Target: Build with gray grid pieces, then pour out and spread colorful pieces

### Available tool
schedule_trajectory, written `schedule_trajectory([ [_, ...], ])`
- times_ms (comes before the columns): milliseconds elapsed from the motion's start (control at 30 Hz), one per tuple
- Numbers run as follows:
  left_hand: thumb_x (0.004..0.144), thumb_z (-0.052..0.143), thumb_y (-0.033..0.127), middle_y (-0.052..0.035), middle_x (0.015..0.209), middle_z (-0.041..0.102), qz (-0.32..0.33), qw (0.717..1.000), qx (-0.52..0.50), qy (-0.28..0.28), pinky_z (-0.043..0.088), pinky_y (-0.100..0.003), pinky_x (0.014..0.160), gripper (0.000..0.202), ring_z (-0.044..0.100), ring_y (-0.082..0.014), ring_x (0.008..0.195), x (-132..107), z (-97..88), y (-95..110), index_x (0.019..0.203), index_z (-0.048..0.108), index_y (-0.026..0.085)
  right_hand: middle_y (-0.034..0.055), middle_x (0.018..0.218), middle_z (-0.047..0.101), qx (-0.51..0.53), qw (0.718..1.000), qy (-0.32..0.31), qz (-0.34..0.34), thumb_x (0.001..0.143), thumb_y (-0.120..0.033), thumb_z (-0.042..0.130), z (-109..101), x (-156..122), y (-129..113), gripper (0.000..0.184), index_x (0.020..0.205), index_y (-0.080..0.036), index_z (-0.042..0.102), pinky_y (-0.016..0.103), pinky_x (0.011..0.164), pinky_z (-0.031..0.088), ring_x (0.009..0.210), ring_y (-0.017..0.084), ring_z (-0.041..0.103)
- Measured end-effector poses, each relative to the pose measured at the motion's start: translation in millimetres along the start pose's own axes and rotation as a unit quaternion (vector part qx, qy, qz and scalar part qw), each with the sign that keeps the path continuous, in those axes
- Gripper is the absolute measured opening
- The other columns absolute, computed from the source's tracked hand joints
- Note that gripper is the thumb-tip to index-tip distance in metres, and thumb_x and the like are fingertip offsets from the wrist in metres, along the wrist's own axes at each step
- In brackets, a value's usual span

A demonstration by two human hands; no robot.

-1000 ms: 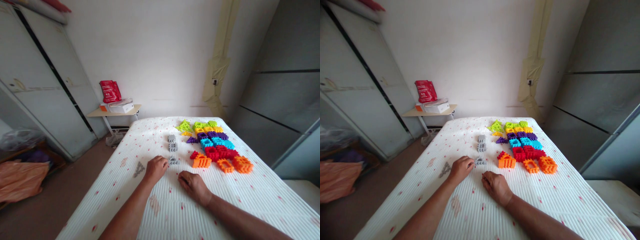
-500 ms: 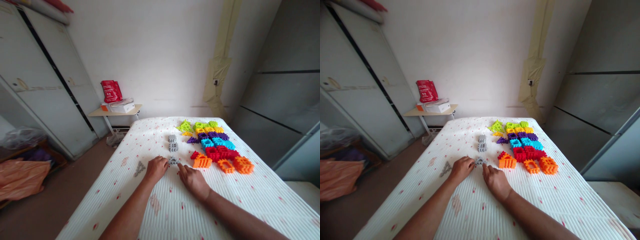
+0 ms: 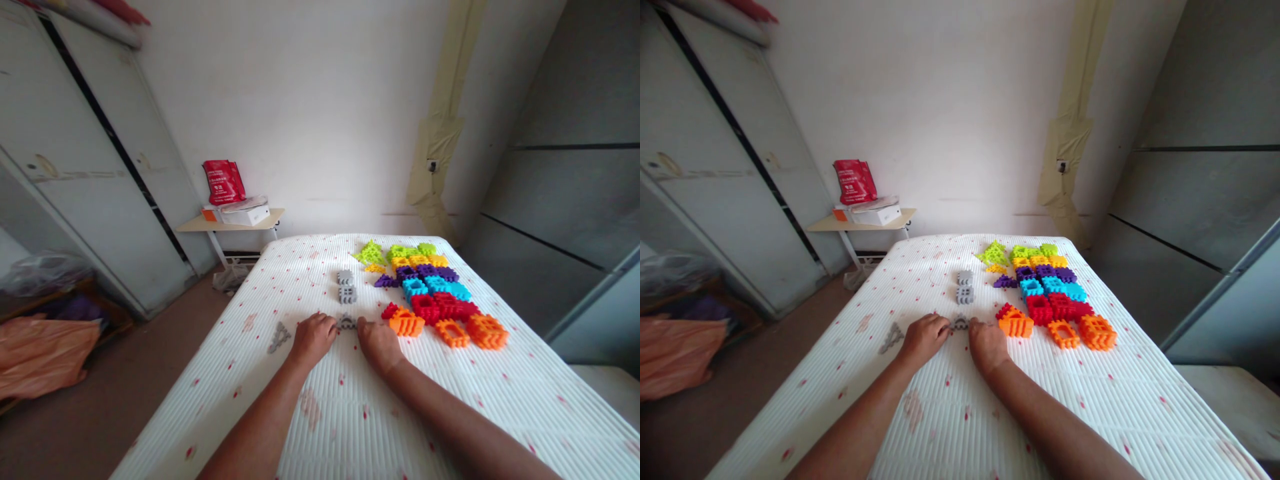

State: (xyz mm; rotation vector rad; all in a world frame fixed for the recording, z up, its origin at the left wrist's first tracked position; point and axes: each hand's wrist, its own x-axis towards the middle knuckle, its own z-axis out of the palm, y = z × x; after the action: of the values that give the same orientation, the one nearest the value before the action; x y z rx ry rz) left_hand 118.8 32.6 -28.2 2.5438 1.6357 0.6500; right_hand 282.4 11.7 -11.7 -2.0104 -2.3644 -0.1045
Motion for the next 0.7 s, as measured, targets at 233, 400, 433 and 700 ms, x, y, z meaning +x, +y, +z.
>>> schedule_trajectory([
  [233, 0.079, 0.054, 0.017, -0.0043, 0.087, 0.068, -0.036, 0.999, -0.025, 0.002, 0.041, -0.027, 0.080, 0.018, 0.059, -0.0166, 0.084, 0.7, 3.0, -3.0, 0.089, 0.067, 0.023, 0.0155, 0.081, 0.069, -0.004, 1.000, -0.009, 0.006, 0.087, -0.004, 0.039, -4.2, -1.7, -4.3, 0.024, 0.099, -0.011, 0.058, 0.027, 0.060, 0.050, 0.076, 0.023, 0.068],
  [400, 0.078, 0.055, 0.017, -0.0038, 0.089, 0.070, -0.062, 0.997, -0.041, 0.004, 0.041, -0.027, 0.078, 0.018, 0.061, -0.0165, 0.084, 1.4, 5.6, -5.2, 0.090, 0.068, 0.022, 0.0152, 0.082, 0.069, -0.003, 1.000, -0.010, 0.003, 0.086, -0.002, 0.037, -4.4, -1.4, -5.0, 0.027, 0.098, -0.011, 0.059, 0.028, 0.061, 0.051, 0.077, 0.023, 0.068],
  [433, 0.077, 0.055, 0.018, -0.0036, 0.088, 0.070, -0.065, 0.997, -0.043, 0.004, 0.041, -0.027, 0.078, 0.018, 0.061, -0.0163, 0.084, 1.6, 5.7, -5.3, 0.090, 0.068, 0.022, 0.0153, 0.082, 0.069, -0.002, 1.000, -0.009, 0.002, 0.086, -0.001, 0.037, -4.1, -1.5, -5.0, 0.027, 0.098, -0.011, 0.059, 0.029, 0.060, 0.051, 0.077, 0.024, 0.068],
  [700, 0.076, 0.056, 0.018, -0.0033, 0.084, 0.069, -0.084, 0.995, -0.050, 0.002, 0.040, -0.026, 0.074, 0.016, 0.060, -0.0158, 0.080, 2.0, 6.9, -6.0, 0.087, 0.068, 0.021, 0.0169, 0.082, 0.069, 0.010, 1.000, -0.006, 0.003, 0.085, 0.001, 0.034, -3.2, -1.7, -5.0, 0.029, 0.096, -0.008, 0.058, 0.032, 0.061, 0.052, 0.077, 0.026, 0.068],
])
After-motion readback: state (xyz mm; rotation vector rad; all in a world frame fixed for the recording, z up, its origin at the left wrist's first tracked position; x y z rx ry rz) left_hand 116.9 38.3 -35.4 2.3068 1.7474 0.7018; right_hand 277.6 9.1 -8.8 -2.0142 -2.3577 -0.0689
